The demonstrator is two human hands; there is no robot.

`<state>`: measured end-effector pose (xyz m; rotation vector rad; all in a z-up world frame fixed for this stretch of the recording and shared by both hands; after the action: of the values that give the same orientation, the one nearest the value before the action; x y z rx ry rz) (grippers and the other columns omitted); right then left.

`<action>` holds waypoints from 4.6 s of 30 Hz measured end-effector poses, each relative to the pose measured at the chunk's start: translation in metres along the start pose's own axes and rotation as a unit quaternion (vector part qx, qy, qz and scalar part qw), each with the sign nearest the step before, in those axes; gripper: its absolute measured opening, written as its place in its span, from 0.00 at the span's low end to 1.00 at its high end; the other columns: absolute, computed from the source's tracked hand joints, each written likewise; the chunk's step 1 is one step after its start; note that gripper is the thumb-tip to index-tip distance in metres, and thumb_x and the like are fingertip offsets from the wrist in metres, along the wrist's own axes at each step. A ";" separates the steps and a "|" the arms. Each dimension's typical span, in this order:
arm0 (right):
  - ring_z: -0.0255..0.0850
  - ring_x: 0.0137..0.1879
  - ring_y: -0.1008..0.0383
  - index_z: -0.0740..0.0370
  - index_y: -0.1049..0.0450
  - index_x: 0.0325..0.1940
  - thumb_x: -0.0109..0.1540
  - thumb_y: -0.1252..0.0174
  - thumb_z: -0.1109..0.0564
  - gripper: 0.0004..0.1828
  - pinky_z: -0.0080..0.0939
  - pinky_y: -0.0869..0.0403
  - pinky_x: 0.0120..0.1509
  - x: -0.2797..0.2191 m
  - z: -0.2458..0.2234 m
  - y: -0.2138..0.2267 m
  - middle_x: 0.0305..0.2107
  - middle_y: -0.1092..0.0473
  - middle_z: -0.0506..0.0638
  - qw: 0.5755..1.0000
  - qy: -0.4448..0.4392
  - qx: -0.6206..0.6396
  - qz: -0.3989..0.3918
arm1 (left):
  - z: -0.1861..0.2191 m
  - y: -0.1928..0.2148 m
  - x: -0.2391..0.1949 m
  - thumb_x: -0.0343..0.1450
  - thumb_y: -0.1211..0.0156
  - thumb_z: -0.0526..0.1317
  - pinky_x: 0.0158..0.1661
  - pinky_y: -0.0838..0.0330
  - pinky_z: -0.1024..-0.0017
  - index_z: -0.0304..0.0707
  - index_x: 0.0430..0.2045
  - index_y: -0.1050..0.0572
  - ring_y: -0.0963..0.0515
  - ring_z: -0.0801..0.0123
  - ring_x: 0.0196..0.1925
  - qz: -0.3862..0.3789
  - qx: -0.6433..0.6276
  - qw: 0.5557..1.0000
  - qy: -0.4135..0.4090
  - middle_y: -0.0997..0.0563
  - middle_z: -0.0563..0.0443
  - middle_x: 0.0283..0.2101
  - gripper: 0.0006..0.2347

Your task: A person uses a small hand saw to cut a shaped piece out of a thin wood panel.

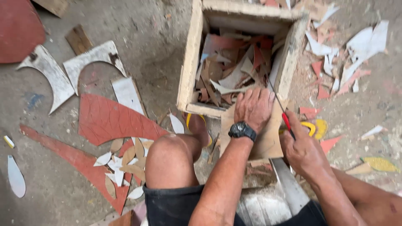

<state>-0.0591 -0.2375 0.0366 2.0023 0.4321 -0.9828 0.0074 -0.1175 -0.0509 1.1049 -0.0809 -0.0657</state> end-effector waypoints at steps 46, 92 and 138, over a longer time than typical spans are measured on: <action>0.80 0.54 0.32 0.37 0.54 0.84 0.66 0.63 0.48 0.38 0.65 0.37 0.59 0.017 -0.005 -0.001 0.54 0.33 0.79 0.999 -0.040 -0.011 -0.005 | 0.003 0.011 0.010 0.77 0.55 0.48 0.37 0.36 0.55 0.40 0.21 0.26 0.24 0.53 0.28 0.074 0.003 0.994 0.081 0.20 0.47 0.24 0.17; 0.78 0.61 0.31 0.39 0.50 0.82 0.69 0.60 0.47 0.34 0.74 0.35 0.70 0.002 -0.015 0.002 0.54 0.32 0.82 1.000 -0.012 -0.006 -0.002 | -0.002 0.005 0.008 0.78 0.58 0.53 0.38 0.31 0.59 0.46 0.19 0.30 0.18 0.56 0.31 0.112 0.026 0.987 0.116 0.24 0.47 0.20 0.19; 0.59 0.52 0.32 0.58 0.40 0.82 0.67 0.47 0.39 0.41 0.58 0.34 0.59 -0.011 0.066 0.024 0.45 0.30 0.65 0.937 0.150 0.047 0.313 | 0.033 0.055 0.020 0.72 0.82 0.62 0.22 0.47 0.76 0.58 0.11 0.47 0.49 0.76 0.19 -0.247 -0.104 0.961 -0.074 0.47 0.70 0.17 0.21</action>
<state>-0.0837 -0.3046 0.0360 2.1747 -0.1079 -0.3070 0.0250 -0.1239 0.0133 0.8866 0.0694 -0.5923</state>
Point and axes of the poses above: each hand's wrist, its own x-axis towards the middle knuckle, its own y-axis out of the back of the hand, z = x × y, the point moved 7 cm from there along x, towards the middle knuckle
